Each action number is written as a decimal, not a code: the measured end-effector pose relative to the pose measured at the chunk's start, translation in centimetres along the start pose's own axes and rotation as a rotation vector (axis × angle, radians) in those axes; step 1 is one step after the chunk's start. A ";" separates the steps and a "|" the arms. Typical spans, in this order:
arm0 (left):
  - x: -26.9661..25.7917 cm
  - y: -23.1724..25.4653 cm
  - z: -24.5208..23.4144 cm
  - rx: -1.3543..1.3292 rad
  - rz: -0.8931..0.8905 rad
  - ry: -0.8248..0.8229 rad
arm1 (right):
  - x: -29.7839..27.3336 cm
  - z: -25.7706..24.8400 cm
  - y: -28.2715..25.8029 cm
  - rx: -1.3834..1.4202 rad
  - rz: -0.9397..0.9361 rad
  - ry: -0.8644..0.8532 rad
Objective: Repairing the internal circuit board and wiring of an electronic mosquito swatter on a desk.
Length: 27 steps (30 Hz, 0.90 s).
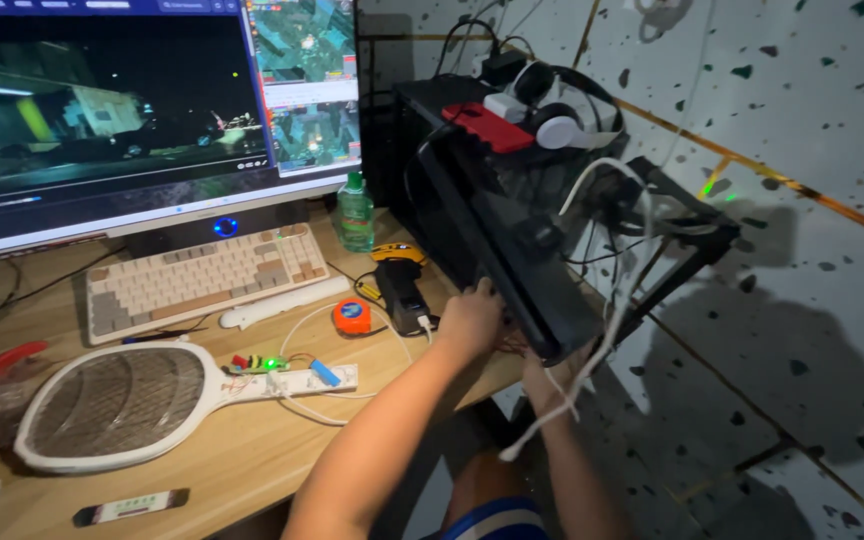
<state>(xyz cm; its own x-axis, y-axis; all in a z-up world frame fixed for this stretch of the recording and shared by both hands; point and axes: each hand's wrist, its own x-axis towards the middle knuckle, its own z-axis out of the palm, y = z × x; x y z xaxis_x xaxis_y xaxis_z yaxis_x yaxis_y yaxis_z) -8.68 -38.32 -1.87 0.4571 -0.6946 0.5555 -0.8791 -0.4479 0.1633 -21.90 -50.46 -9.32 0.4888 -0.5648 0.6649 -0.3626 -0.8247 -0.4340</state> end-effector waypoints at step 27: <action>-20.8 -23.4 -24.1 -0.250 -0.319 0.094 | -6.9 -1.7 -33.4 0.388 -0.388 -0.590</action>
<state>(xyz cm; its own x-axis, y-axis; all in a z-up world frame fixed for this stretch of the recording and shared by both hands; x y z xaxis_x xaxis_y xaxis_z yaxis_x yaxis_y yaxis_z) -0.86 0.19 2.45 0.7076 -0.4839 0.5149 -0.7065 -0.4741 0.5254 -14.53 -18.99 1.63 0.9010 -0.0687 0.4284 0.1679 -0.8552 -0.4903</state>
